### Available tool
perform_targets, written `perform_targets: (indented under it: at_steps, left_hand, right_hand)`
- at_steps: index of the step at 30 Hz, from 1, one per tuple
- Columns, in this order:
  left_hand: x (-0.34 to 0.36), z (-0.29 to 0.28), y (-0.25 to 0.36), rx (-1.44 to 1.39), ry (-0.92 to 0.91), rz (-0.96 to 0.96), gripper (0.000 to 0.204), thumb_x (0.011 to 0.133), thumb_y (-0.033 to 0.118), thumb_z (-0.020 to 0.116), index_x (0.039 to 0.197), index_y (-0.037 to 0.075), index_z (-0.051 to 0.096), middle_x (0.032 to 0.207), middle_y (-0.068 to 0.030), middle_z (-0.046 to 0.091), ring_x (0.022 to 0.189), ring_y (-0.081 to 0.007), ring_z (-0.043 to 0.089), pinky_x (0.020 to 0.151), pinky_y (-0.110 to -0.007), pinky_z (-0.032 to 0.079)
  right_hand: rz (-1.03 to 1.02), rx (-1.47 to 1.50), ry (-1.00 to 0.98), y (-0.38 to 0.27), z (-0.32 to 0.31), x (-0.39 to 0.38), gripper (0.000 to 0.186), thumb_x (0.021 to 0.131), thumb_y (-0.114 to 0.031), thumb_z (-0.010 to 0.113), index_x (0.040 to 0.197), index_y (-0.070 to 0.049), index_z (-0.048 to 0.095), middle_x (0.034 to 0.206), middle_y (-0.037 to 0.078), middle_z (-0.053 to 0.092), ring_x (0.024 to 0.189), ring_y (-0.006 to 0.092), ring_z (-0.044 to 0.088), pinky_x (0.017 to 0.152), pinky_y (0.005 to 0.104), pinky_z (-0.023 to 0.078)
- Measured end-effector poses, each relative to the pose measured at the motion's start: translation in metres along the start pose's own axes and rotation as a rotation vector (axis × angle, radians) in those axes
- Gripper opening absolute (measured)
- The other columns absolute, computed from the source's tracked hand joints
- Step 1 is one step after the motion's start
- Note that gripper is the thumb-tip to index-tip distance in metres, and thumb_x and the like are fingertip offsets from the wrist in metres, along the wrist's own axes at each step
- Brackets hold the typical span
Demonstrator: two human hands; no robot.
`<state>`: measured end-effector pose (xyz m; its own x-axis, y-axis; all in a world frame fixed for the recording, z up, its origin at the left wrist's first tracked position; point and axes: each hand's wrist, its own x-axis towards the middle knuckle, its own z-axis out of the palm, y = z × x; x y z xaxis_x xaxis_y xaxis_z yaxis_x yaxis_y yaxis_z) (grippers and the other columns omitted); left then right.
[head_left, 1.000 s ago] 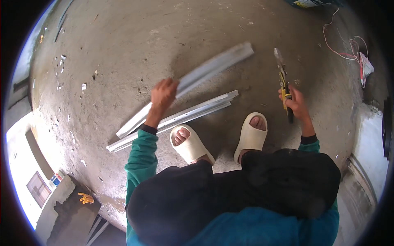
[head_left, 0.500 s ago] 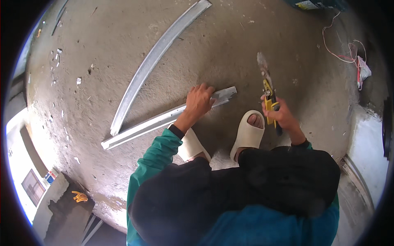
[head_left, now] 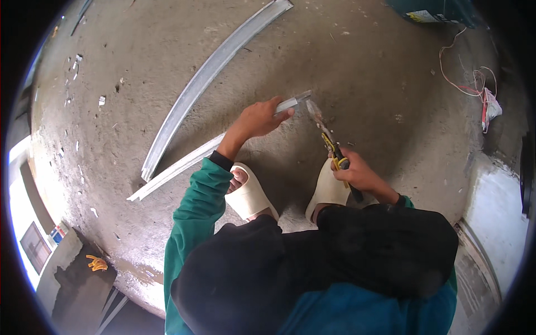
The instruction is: The person picks up metal tracks and uses shears to cut into the metal. They then use pliers to bend the edges of the tracks, handling them one at a time.
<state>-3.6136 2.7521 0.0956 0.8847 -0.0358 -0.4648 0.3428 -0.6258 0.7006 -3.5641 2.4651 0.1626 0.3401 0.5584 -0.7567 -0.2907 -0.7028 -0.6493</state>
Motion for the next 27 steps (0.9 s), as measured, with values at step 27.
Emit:
perform_targets:
  at_steps: [27]
  left_hand:
    - [0.013, 0.009, 0.011, 0.079, 0.367, -0.038, 0.042, 0.09, 0.044, 0.051, 0.105, 0.008, 0.066, 0.087, -0.0217, 0.066, 0.083, -0.0395, 0.063, 0.072, -0.047, 0.049]
  right_hand:
    - [0.045, -0.213, 0.172, -0.012, 0.032, 0.045, 0.07, 0.064, -0.02, 0.062, 0.122, 0.015, 0.042, 0.096, 0.028, 0.059, 0.094, 0.0378, 0.06, 0.084, 0.0375, 0.045]
